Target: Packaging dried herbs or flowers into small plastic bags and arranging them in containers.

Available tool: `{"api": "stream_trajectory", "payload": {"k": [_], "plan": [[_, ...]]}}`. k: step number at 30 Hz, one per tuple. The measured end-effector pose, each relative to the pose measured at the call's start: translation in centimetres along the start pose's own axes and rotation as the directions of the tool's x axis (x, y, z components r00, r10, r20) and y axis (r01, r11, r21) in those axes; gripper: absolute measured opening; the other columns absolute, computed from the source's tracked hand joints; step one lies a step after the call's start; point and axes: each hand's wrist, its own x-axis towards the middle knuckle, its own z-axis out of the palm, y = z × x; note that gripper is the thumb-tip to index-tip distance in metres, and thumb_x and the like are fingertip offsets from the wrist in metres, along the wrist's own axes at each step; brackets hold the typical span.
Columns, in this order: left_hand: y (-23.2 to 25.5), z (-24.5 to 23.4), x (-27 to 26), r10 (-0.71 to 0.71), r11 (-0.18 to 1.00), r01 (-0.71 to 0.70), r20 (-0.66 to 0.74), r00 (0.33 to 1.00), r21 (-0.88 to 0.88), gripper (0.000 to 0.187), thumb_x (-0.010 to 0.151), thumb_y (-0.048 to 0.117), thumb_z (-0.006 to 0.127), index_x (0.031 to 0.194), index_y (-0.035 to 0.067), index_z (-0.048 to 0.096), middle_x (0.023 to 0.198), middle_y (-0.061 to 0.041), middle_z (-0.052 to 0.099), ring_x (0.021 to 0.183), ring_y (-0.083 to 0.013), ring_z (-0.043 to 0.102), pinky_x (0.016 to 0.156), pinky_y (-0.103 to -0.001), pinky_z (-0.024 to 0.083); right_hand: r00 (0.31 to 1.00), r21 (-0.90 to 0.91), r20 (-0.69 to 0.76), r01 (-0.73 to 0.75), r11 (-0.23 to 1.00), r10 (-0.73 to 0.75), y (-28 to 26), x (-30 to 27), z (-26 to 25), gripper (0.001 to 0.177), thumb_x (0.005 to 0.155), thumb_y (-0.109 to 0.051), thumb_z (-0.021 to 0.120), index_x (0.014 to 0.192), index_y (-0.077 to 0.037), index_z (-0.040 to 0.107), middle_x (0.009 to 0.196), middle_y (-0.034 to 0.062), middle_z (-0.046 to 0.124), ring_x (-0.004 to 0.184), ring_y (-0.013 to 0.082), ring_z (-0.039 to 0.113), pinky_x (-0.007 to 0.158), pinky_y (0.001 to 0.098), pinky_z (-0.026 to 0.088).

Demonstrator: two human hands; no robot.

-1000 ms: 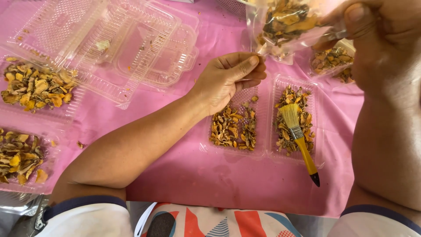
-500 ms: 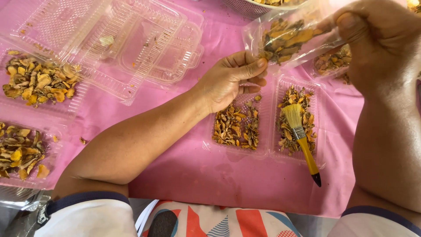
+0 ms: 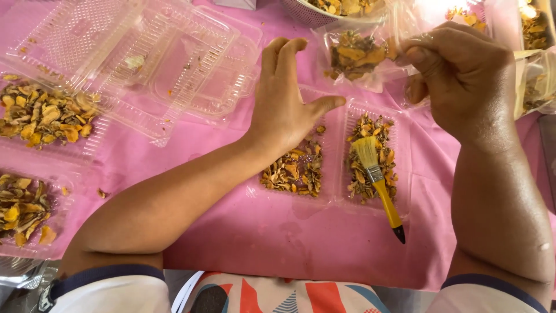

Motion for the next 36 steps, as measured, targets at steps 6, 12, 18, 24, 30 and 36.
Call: {"api": "stream_trajectory", "payload": {"k": [6,12,18,24,30,36], "plan": [[3.2,-4.3,0.6,-0.192,0.898,-0.028,0.446,0.874,0.440,0.077,0.091,0.048,0.080,0.141,0.002,0.045,0.074,0.000,0.065,0.067,-0.0202,0.066,0.092,-0.044,0.050,0.999,-0.082,-0.034,-0.032,0.996,0.030,-1.3,0.4,-0.5,0.020,0.122,0.015,0.064,0.102,0.014,0.068,0.074,0.0165,0.061,0.067,0.0202,0.059,0.074,0.0323,0.045],[4.5,-5.8,0.0,0.111,0.876,-0.237,0.304,0.946,0.420,0.098,0.087,0.064,0.077,0.152,0.000,0.041,0.123,-0.013,0.065,0.111,-0.0282,0.064,0.094,-0.050,0.051,1.000,-0.111,0.025,0.010,0.994,-0.008,-1.6,0.0,-0.3,0.038,0.120,0.008,0.066,0.082,0.006,0.066,0.071,0.0114,0.058,0.071,0.0209,0.053,0.073,0.0352,0.044],[2.7,-2.4,-1.6,0.175,0.923,-0.227,0.189,0.966,0.310,0.171,0.061,0.078,0.111,0.165,0.008,-0.004,0.168,-0.022,0.040,0.153,-0.0413,0.050,0.117,-0.057,0.046,0.982,-0.016,0.048,0.184,0.983,-0.183,-3.8,0.1,2.8,0.007,0.106,0.010,0.070,0.107,0.017,0.072,0.100,0.0276,0.062,0.103,0.0355,0.061,0.079,0.0408,0.052],[1.5,-0.7,-1.8,0.151,0.942,-0.193,0.167,0.974,0.275,0.168,0.064,0.070,0.109,0.165,0.006,-0.010,0.146,-0.014,0.058,0.135,-0.0340,0.060,0.112,-0.050,0.049,0.983,0.096,0.142,0.102,0.990,-0.115,-5.3,1.4,4.6,0.019,0.109,0.002,0.057,0.099,0.013,0.069,0.104,0.0236,0.070,0.102,0.0312,0.070,0.079,0.0360,0.058],[1.7,-0.8,-1.9,0.167,0.985,-0.154,0.239,0.956,-0.075,0.122,0.094,0.009,0.076,0.166,0.015,-0.022,0.106,-0.002,0.071,0.095,-0.0190,0.069,0.086,-0.035,0.062,0.900,0.062,0.433,0.015,0.998,-0.040,-3.8,1.3,2.8,0.019,0.110,-0.011,0.048,0.102,-0.002,0.062,0.085,0.0060,0.066,0.071,0.0177,0.062,0.066,0.0306,0.048],[1.7,-0.9,-2.2,0.206,0.967,-0.135,0.348,0.915,-0.218,0.135,0.108,0.014,0.095,0.168,0.027,-0.025,0.100,0.005,0.062,0.090,-0.0105,0.065,0.081,-0.026,0.061,0.761,-0.031,0.645,-0.069,0.997,0.073,-2.6,1.4,1.9,0.026,0.105,-0.031,0.046,0.109,-0.013,0.065,0.087,-0.0012,0.073,0.067,0.0151,0.072,0.065,0.0317,0.054]]}}
